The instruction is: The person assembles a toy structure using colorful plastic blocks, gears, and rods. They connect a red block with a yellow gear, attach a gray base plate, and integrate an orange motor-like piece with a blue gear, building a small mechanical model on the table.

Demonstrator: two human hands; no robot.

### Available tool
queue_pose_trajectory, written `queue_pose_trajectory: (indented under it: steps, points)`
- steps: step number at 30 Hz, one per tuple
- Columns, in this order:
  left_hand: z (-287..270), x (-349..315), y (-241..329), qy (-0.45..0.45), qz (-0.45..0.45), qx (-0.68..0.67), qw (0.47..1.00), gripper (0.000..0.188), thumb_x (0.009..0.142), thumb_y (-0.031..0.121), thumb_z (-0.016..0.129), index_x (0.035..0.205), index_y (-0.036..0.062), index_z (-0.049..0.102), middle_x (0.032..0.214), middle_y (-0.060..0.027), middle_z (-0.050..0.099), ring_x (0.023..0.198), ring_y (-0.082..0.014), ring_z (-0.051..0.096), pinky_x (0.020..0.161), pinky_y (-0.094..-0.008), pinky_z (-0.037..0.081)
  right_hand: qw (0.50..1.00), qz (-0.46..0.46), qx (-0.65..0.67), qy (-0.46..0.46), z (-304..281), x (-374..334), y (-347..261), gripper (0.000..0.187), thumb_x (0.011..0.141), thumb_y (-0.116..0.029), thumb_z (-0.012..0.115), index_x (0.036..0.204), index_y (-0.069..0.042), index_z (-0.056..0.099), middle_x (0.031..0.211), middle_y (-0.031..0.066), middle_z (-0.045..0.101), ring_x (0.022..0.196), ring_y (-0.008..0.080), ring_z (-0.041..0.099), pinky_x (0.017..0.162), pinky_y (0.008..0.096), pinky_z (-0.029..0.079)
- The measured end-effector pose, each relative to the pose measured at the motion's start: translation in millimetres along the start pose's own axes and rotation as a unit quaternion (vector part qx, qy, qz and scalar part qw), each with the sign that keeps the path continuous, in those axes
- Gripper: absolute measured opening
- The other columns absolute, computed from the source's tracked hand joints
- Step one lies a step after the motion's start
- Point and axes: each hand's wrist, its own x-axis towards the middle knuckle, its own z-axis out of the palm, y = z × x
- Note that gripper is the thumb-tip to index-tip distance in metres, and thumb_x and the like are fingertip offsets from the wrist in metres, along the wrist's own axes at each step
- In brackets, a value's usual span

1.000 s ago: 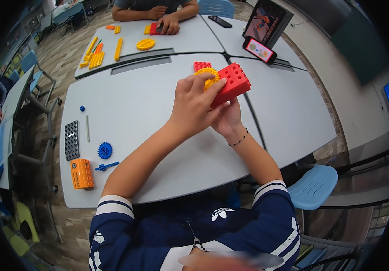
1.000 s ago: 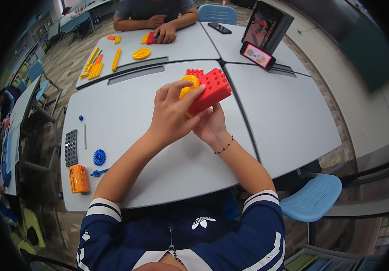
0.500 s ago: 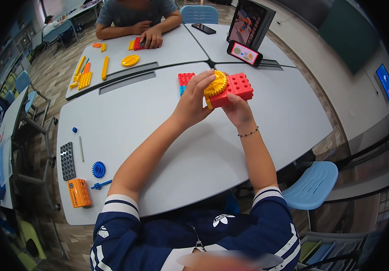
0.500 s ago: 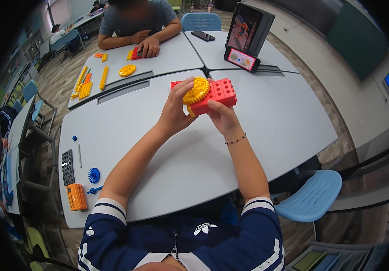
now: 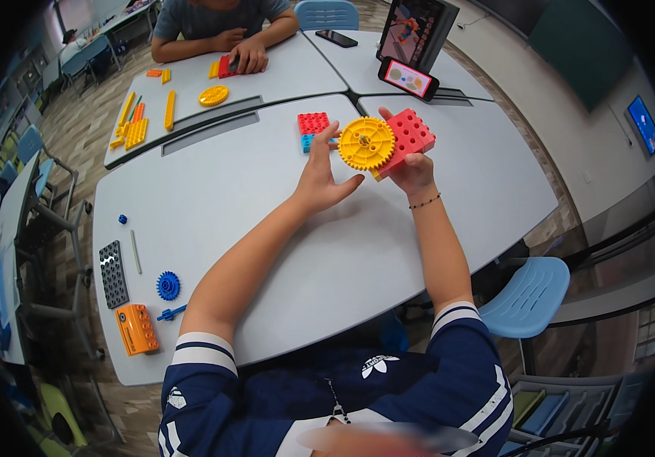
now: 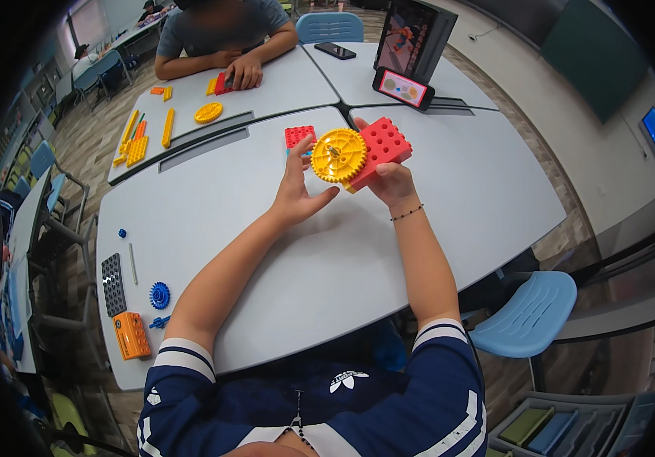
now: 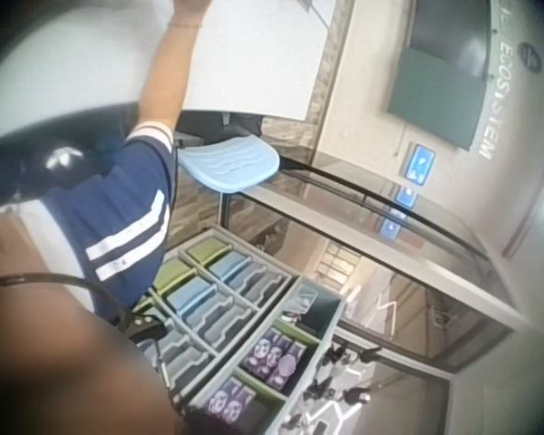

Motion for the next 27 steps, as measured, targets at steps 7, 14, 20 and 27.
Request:
queue_pose_trajectory:
  steps: [7, 14, 20, 27]
  points:
    - [-18, -3, -24, -0.003, -0.063, 0.271, 0.960, 0.068, 0.075, 0.018, 0.071, 0.135, 0.0085, 0.042, 0.133, -0.0146, 0.046, 0.128, -0.0320, 0.042, 0.104, -0.0531, 0.034, 0.997, -0.006, 0.055, 0.063, -11, 2, 1, 0.088, 0.068, -0.023, 0.074, 0.143, -0.006, 0.032, 0.139, 0.0105, 0.045, 0.130, 0.0280, 0.045, 0.109, 0.0443, 0.040]
    - [-34, -5, -41, -0.074, -0.189, 0.332, 0.921, 0.059, 0.075, 0.019, 0.069, 0.130, 0.0133, 0.050, 0.130, -0.0105, 0.050, 0.125, -0.0299, 0.044, 0.106, -0.0616, 0.027, 0.975, -0.011, 0.082, 0.207, -20, 1, 5, 0.079, 0.071, -0.044, 0.076, 0.133, -0.011, 0.040, 0.131, 0.0104, 0.049, 0.123, 0.0299, 0.049, 0.101, 0.0467, 0.044]
    - [-30, -3, -49, -0.021, -0.172, 0.351, 0.920, 0.047, 0.073, 0.025, 0.074, 0.115, 0.0114, 0.057, 0.113, -0.0074, 0.055, 0.109, -0.0268, 0.051, 0.097, -0.0492, 0.034, 0.957, 0.005, 0.049, 0.286, -28, 7, 12, 0.065, 0.083, -0.045, 0.070, 0.129, -0.009, 0.042, 0.125, 0.0112, 0.050, 0.114, 0.0272, 0.052, 0.094, 0.0424, 0.049]
    - [-34, 2, -50, -0.048, -0.177, 0.339, 0.923, 0.042, 0.072, 0.026, 0.076, 0.106, 0.0103, 0.056, 0.096, -0.0066, 0.060, 0.099, -0.0249, 0.055, 0.089, -0.0431, 0.037, 0.952, -0.013, -0.099, 0.289, -24, 10, 26, 0.049, 0.088, -0.027, 0.069, 0.124, -0.004, 0.044, 0.120, 0.0124, 0.052, 0.110, 0.0237, 0.053, 0.092, 0.0390, 0.050]
